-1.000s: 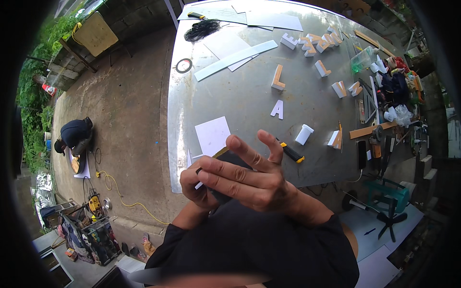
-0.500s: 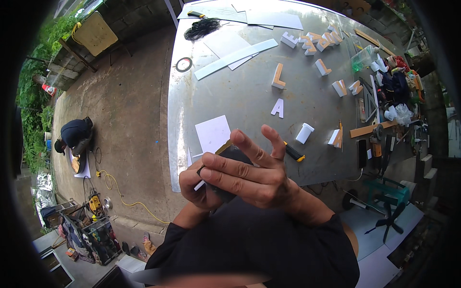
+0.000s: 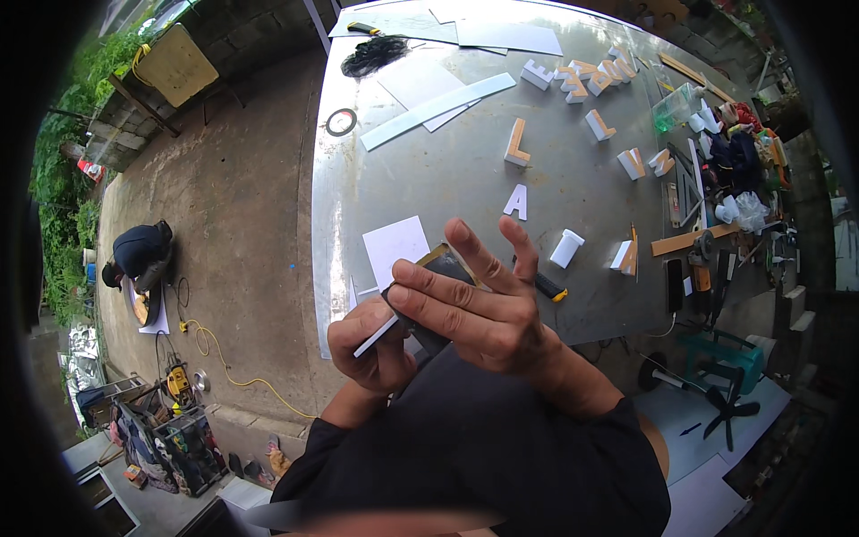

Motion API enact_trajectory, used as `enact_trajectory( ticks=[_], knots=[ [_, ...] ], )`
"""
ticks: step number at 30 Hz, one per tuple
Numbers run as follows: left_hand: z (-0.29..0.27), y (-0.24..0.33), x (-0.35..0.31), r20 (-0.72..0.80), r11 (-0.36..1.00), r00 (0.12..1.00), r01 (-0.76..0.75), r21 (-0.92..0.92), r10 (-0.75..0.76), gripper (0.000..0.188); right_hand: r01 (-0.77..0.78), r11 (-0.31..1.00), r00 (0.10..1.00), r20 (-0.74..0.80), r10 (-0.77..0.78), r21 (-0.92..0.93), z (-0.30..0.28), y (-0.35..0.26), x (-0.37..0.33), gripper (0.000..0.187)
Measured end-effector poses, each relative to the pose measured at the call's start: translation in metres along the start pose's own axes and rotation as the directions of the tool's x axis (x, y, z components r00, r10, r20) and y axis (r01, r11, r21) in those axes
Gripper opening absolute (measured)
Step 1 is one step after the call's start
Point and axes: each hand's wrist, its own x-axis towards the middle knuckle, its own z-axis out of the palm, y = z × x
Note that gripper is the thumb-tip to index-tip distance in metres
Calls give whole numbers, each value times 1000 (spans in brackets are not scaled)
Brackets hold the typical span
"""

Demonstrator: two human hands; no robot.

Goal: Trimming and sanding the edges of white 3D letter components for a sign.

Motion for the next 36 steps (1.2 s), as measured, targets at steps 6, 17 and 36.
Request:
enact_trajectory(
  ticks=[6, 17, 36],
  knots=[
    [-1, 3, 1, -3, 999, 999, 52, -7, -52, 25, 54, 998, 999, -5, -54, 15, -3, -6, 1, 29],
    [2, 4, 10, 41, 1000, 999, 2, -18, -1, 30, 125, 992, 991, -43, -123, 36, -4, -11, 3, 31],
    [-1, 6, 9, 35, 1000, 999, 2, 2, -2, 31, 103, 994, 995, -8, -103, 20, -7, -9, 7, 27]
  ],
)
